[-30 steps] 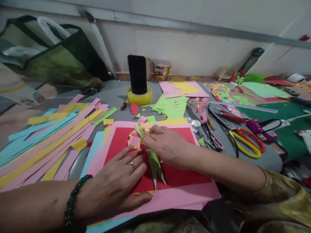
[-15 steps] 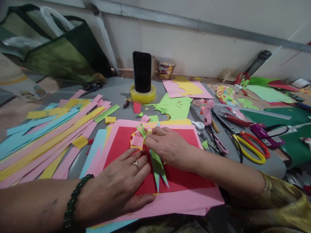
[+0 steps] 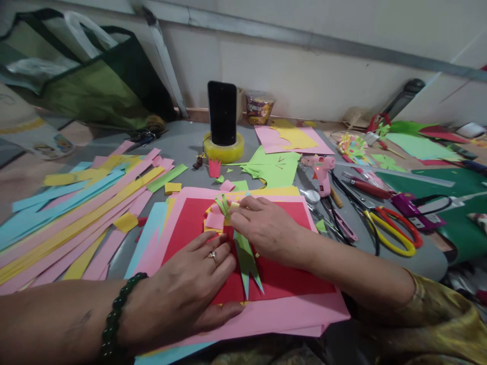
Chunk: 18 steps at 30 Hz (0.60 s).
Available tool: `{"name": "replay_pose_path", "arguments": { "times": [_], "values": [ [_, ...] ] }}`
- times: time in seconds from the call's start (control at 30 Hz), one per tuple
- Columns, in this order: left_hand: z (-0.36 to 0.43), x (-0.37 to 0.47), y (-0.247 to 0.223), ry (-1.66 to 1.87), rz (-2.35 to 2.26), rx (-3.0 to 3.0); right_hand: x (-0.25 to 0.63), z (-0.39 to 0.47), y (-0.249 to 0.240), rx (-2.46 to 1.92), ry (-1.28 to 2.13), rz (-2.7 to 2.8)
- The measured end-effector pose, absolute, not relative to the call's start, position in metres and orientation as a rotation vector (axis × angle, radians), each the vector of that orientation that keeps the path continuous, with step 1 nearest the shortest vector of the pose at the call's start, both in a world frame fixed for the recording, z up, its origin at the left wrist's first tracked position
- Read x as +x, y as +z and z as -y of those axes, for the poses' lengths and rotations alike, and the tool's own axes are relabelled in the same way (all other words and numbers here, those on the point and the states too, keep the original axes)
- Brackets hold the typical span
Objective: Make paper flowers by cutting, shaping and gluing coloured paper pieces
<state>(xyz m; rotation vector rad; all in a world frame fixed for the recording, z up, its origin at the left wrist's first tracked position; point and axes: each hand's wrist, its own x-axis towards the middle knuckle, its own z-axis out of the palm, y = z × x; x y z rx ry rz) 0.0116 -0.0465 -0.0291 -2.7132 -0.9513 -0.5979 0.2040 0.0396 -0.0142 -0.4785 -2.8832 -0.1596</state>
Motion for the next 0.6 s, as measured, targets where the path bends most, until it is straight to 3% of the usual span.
{"name": "replay_pose_path", "arguments": {
  "times": [0.6],
  "values": [
    [0.0471, 0.0117, -0.0265, -0.510, 0.967, -2.728, 0.2035, -0.0404, -0.0190, -0.379, -0.090, 2.931]
  ]
}}
